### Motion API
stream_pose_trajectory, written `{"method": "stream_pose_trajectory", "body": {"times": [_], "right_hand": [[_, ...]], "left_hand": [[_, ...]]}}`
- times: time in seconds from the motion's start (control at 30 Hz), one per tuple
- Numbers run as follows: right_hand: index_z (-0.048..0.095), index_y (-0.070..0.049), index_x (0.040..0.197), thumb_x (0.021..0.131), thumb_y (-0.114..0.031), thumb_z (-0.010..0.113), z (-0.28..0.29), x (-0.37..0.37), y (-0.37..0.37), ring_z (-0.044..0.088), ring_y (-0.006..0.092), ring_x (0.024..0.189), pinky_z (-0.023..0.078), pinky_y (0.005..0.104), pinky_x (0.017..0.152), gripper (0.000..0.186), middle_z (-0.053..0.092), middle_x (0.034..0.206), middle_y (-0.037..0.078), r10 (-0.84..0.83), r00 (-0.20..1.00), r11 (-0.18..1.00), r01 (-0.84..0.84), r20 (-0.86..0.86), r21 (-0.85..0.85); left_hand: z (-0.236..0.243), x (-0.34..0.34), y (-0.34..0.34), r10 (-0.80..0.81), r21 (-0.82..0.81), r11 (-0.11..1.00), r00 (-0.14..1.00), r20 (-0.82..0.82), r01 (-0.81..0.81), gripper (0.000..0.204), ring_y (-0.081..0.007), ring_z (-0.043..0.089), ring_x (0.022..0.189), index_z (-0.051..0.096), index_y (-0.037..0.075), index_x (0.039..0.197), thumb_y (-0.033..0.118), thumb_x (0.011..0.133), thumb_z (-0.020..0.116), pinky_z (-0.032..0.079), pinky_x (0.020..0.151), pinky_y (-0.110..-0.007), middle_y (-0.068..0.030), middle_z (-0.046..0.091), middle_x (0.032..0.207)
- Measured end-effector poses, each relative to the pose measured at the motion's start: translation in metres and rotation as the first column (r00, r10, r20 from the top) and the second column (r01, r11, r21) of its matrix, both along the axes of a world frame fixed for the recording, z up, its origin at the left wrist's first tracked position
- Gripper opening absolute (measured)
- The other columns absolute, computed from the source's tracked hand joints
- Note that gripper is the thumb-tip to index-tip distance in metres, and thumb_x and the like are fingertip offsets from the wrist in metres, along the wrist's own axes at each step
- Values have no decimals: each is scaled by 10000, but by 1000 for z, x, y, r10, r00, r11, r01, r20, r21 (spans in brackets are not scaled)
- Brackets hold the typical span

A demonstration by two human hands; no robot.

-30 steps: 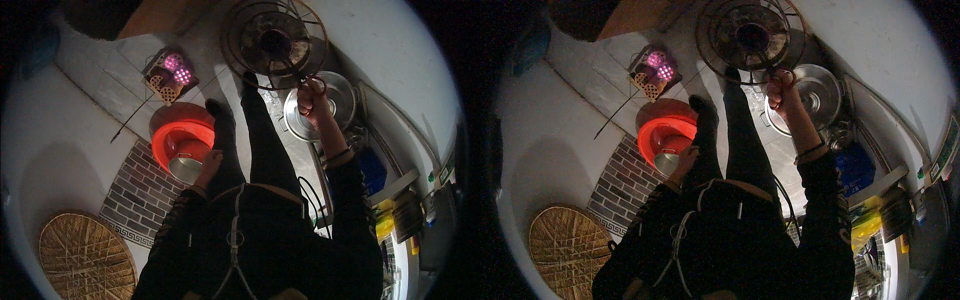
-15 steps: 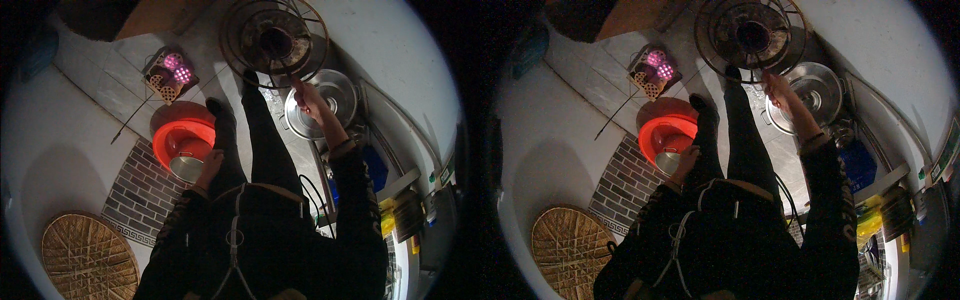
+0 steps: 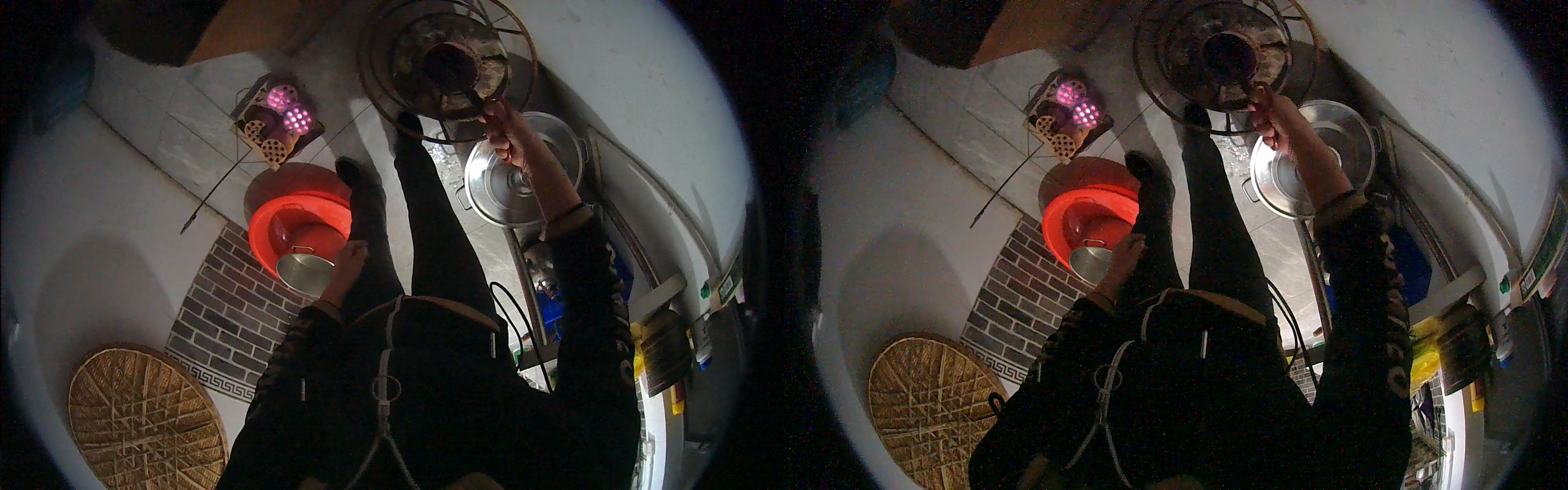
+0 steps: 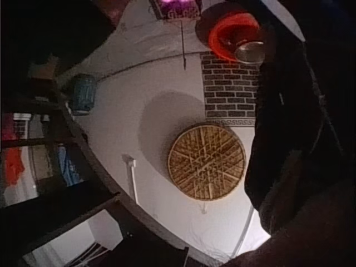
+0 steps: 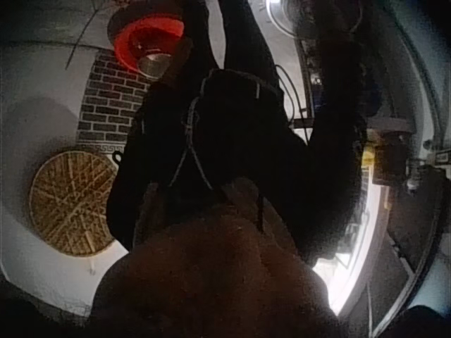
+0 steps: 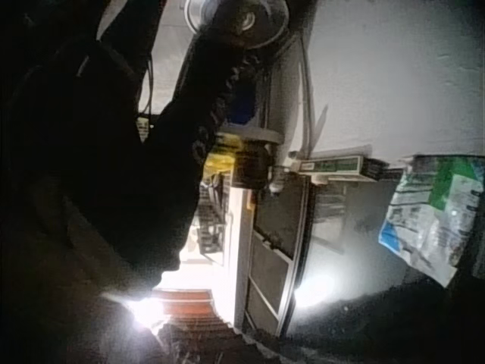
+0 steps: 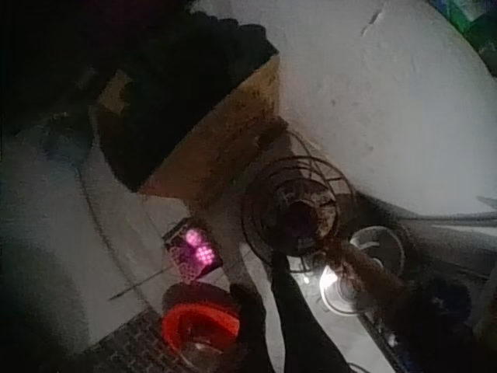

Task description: The person uses metal tongs to adjust and arrange charcoal pieces inside a small charcoal stove. They repeatedly pick up pieces, reposition them within the stove, and occasionally remove small fragments, continuing this process throughout the clip.

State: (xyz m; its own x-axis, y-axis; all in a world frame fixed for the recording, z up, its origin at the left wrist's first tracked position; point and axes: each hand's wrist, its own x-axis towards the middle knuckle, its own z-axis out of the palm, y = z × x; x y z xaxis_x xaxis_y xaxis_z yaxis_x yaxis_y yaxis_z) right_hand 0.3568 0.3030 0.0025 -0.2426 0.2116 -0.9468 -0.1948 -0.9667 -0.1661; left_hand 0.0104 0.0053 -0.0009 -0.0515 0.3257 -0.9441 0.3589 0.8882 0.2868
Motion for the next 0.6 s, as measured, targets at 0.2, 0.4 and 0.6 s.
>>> {"method": "stream_pose_trajectory", "body": {"times": [0.2, 0.4, 0.6], "right_hand": [[513, -147, 767, 821, -456, 556, -10, -16, -1, 293, 67, 331, 189, 225, 314, 316, 386, 475, -47, 39, 996, 973, -21, -74, 231], [508, -137, 739, 847, -567, 485, -22, -42, 35, 318, 111, 363, 255, 277, 339, 444, 410, 470, 14, 10, 999, 994, -14, 33, 112], [483, -117, 728, 876, -539, 444, -17, -49, 23, 334, 134, 371, 235, 287, 345, 449, 404, 505, 13, 314, 947, 929, -321, 64, 184]], "left_hand": [[-1, 1, 1, -78, 87, 993, 997, -12, 79, 303, -194, 600, 758, 593, 13, 1044, 211, 822, 540, 493, 706, -311, -109, 630, 884], [-7, 0, -6, 12, 69, 998, 1000, 24, -14, 285, -203, 609, 790, 596, 10, 1036, 193, 825, 539, 489, 746, -317, -110, 636, 854], [-12, 0, -12, -1, 81, 997, 1000, 19, 0, 267, -212, 620, 833, 599, 15, 1035, 173, 826, 548, 486, 767, -318, -123, 644, 885]]}}
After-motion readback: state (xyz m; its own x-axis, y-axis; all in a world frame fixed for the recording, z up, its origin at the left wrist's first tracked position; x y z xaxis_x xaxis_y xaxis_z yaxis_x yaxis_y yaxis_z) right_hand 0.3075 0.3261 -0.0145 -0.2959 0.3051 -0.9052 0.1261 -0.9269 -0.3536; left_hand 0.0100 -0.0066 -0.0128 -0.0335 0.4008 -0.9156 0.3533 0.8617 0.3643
